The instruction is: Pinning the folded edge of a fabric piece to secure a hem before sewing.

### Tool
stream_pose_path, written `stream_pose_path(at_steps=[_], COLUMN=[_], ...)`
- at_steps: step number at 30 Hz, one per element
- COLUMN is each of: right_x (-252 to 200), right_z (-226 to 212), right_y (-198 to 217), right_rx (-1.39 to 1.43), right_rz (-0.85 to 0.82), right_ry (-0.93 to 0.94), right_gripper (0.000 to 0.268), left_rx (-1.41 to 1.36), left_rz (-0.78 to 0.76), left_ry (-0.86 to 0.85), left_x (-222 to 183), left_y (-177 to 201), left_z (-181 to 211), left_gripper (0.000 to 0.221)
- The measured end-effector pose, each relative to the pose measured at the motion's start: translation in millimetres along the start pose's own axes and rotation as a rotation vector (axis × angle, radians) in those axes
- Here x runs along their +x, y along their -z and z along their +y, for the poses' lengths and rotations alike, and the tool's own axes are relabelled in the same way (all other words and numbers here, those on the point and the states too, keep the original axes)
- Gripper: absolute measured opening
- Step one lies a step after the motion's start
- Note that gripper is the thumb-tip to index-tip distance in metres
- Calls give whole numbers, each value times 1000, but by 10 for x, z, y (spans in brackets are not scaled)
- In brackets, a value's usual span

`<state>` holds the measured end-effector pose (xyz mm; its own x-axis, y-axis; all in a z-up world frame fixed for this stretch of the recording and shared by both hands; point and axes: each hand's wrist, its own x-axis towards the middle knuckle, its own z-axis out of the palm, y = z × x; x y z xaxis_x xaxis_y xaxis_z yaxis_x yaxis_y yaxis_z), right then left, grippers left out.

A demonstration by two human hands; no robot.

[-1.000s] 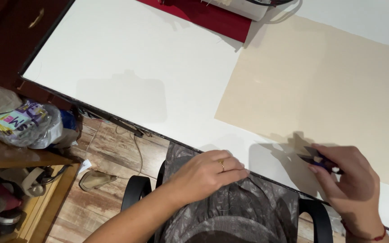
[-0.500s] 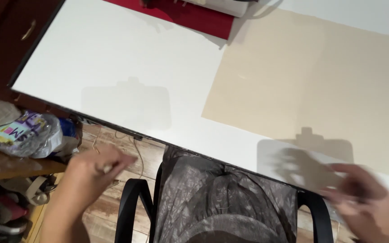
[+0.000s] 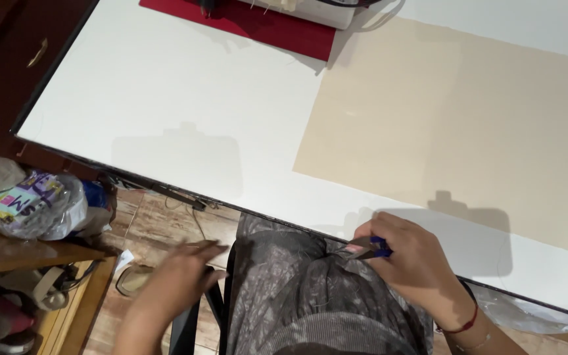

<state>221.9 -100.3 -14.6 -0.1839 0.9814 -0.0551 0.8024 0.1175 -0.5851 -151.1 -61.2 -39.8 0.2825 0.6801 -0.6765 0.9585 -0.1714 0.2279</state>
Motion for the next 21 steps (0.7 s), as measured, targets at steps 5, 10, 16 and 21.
stream_pose_path(at_steps=[5, 10, 16, 21], right_x=[-268, -833, -1346, -1763], right_z=[345, 441, 711, 1273], right_y=[260, 397, 489, 696], right_rx=[265, 150, 341, 161], right_rz=[71, -124, 158, 269], right_ry=[92, 256, 11, -198], right_gripper=[23, 15, 13, 39], left_rx=[-242, -250, -114, -186], left_rz=[256, 435, 853, 907], left_ry=[-649, -1295, -1000, -998], left_x=[-51, -14, 383, 313], left_y=[115, 152, 101, 107], left_z=[582, 1152, 1577, 1657], left_gripper=[19, 25, 44, 19])
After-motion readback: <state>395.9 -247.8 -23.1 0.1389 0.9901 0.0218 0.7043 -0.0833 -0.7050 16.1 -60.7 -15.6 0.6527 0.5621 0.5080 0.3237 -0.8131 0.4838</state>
